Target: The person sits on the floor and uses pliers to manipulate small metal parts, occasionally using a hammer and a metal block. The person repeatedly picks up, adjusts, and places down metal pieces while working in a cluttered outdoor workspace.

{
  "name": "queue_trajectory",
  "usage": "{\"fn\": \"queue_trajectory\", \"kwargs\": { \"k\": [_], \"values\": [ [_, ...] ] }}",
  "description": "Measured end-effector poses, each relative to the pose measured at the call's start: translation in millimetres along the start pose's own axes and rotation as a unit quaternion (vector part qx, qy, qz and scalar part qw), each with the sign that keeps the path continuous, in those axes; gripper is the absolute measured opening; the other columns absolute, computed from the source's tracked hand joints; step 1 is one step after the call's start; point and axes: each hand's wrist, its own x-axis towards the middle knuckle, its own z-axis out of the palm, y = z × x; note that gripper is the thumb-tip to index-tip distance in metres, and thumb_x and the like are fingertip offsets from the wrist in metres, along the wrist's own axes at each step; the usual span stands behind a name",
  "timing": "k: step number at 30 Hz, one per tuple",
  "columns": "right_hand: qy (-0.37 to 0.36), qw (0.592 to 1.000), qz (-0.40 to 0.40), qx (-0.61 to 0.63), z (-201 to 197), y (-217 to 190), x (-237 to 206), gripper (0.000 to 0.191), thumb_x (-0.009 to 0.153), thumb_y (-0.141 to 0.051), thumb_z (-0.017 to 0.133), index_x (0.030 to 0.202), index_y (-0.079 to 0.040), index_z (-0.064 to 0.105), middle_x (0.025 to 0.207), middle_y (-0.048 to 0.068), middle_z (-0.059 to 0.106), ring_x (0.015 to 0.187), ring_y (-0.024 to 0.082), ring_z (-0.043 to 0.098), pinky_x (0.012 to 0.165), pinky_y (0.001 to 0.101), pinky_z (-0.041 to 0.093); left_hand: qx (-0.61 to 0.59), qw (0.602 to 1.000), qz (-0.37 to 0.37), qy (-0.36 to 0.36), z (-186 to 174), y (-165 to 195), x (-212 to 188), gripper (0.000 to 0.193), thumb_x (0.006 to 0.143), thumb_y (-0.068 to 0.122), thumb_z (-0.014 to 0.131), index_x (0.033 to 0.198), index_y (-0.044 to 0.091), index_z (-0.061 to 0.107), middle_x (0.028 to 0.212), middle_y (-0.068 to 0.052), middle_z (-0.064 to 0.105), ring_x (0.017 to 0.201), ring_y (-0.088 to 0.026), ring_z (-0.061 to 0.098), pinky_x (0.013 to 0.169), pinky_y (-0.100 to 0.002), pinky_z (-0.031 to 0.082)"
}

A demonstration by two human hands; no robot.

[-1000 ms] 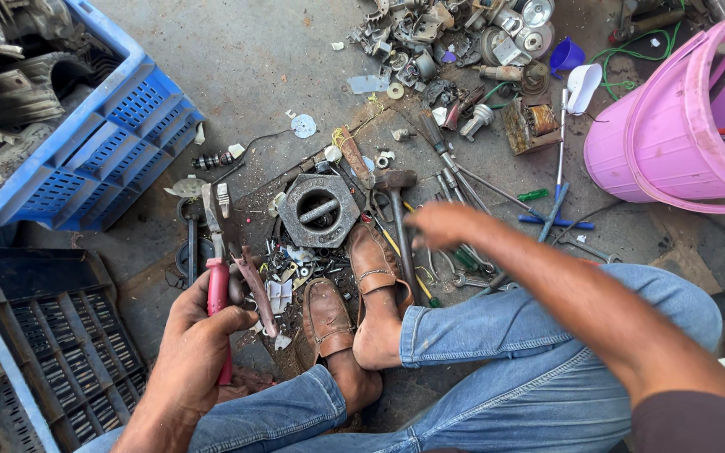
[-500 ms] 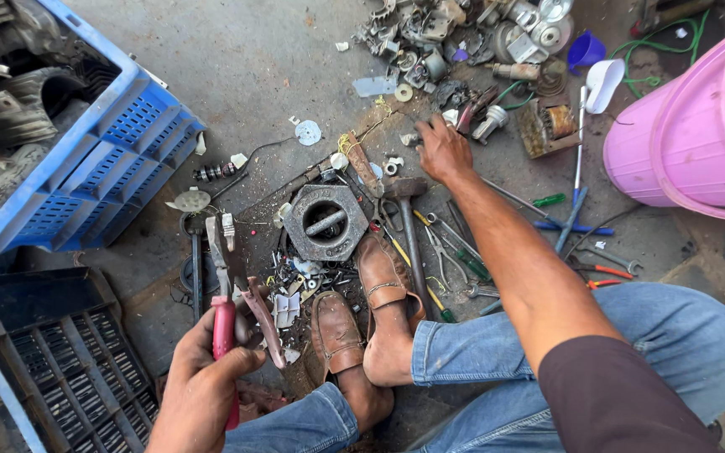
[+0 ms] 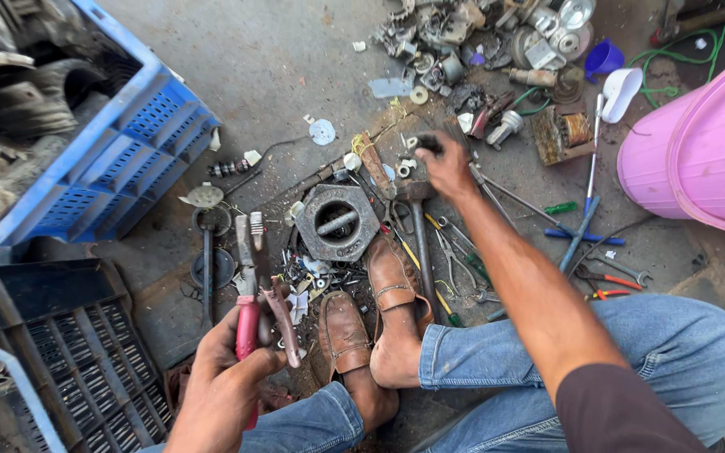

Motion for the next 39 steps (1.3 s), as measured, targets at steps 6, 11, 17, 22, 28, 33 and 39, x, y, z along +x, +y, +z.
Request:
{"fn": "queue_trajectory", "kwargs": {
  "k": [6,11,17,22,28,33,39],
  "values": [
    [-0.059,0.862,0.145,0.482,20,-50,-40,0.035,0.101,-0.008,0.063,0.135,-0.014,0.067,0.102,0.004,0.07,0.089,0.018,0.065,0.079,0.0414,0.059,0.078,0.996,0.038,0.024,6,3,-9,0.052,0.073,-0.003,0.065,0.125,0.006,0.068,0.09,-0.002,0.062,0.081,-0.014,0.056,0.074,-0.027,0.047],
    [-0.101,0.762,0.146,0.623,41,-79,-71,0.021,0.1,-0.012,0.064,0.12,-0.012,0.068,0.099,0.006,0.072,0.095,0.023,0.072,0.085,0.0389,0.062,0.18,0.982,0.05,0.02,11,0,-6,0.041,0.076,0.002,0.068,0.117,0.003,0.064,0.088,-0.006,0.059,0.08,-0.018,0.056,0.073,-0.032,0.048],
    [-0.144,0.76,0.118,0.623,52,-96,-102,0.019,0.101,-0.013,0.069,0.118,-0.003,0.07,0.117,0.01,0.075,0.102,0.02,0.071,0.09,0.0339,0.058,0.37,0.909,0.189,-0.01,14,-16,3,0.045,0.073,0.006,0.064,0.119,0.01,0.064,0.102,-0.015,0.059,0.093,-0.03,0.061,0.084,-0.044,0.049],
    [-0.156,0.768,0.11,0.611,53,-113,-124,0.026,0.093,-0.011,0.074,0.118,-0.014,0.068,0.105,0.007,0.073,0.096,0.021,0.073,0.087,0.0365,0.062,0.436,0.874,0.213,-0.041,18,-28,7,0.03,0.079,0.006,0.058,0.109,0.006,0.062,0.102,-0.019,0.056,0.097,-0.039,0.059,0.087,-0.048,0.047],
    [-0.161,0.788,0.078,0.589,43,-121,-141,0.034,0.089,-0.014,0.079,0.121,-0.016,0.066,0.101,0.005,0.073,0.093,0.019,0.073,0.077,0.033,0.06,0.436,0.868,0.234,-0.048,17,-33,7,0.028,0.083,0.009,0.057,0.111,0.009,0.061,0.103,-0.018,0.053,0.095,-0.039,0.058,0.083,-0.049,0.047],
    [-0.136,0.823,0.076,0.546,42,-112,-144,0.028,0.09,-0.016,0.08,0.116,-0.013,0.069,0.098,0.004,0.075,0.089,0.016,0.072,0.073,0.0307,0.058,0.428,0.866,0.251,-0.071,15,-33,7,0.018,0.087,0.011,0.058,0.103,0.006,0.059,0.098,-0.018,0.053,0.094,-0.037,0.056,0.083,-0.047,0.047],
    [-0.101,0.848,0.067,0.515,49,-110,-148,0.021,0.093,-0.017,0.078,0.112,-0.008,0.075,0.097,0.003,0.075,0.085,0.014,0.07,0.074,0.0319,0.06,0.399,0.873,0.259,-0.112,11,-32,10,0.027,0.075,0.009,0.062,0.101,0.004,0.057,0.096,-0.016,0.051,0.093,-0.034,0.055,0.083,-0.045,0.046]
  ]
}}
